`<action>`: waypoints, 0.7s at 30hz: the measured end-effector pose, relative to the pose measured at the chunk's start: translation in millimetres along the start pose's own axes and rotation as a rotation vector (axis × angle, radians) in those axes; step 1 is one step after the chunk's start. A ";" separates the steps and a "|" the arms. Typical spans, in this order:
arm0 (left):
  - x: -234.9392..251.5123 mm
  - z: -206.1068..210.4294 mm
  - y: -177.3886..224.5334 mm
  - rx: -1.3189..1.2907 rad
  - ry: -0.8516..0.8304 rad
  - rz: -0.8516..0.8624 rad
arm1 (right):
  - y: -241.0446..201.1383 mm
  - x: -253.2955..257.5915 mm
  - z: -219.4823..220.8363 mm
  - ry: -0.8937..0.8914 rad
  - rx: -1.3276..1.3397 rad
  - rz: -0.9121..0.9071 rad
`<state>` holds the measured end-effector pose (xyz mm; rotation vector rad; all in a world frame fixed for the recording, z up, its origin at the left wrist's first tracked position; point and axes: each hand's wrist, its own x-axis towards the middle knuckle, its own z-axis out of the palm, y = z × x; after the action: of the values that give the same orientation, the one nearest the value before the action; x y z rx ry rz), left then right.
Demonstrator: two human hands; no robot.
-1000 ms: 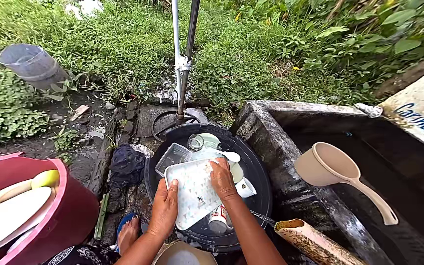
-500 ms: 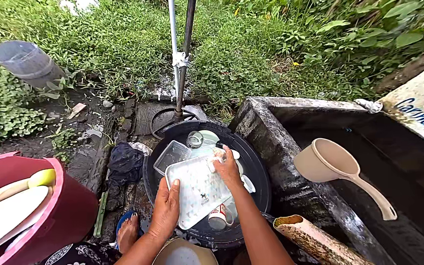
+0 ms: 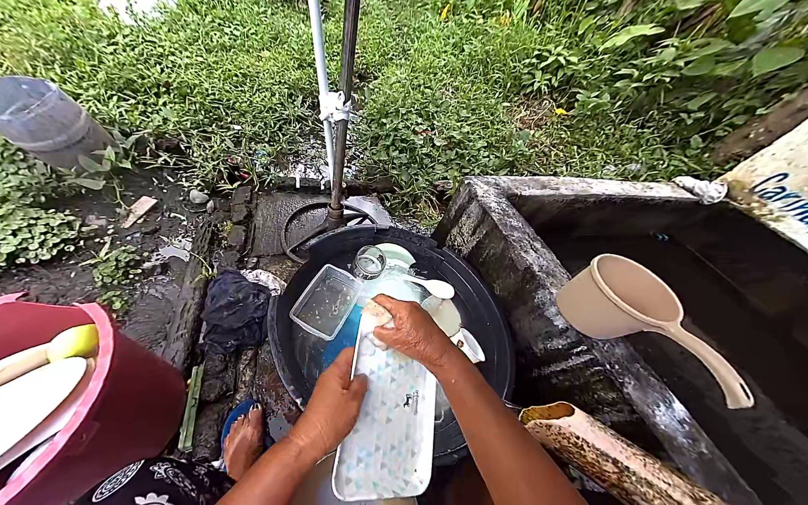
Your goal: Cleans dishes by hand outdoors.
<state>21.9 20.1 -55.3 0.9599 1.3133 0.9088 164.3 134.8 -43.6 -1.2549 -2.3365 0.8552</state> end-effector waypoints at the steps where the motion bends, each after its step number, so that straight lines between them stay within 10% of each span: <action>1: 0.7 -0.2 -1.0 -0.004 0.035 0.024 | 2.5 4.3 -2.8 -0.025 -0.011 0.017; 11: 6.4 -4.2 -7.8 -0.179 0.231 0.187 | 20.8 -8.4 -12.0 0.239 0.296 0.361; 21: 16.7 -9.8 -2.4 -0.198 0.321 0.065 | -8.4 -41.9 11.2 0.563 -0.045 -0.002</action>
<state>13.0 35.4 -63.6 0.7256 1.4335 1.2576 175.7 92.3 -47.6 -1.3032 -1.9083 0.3779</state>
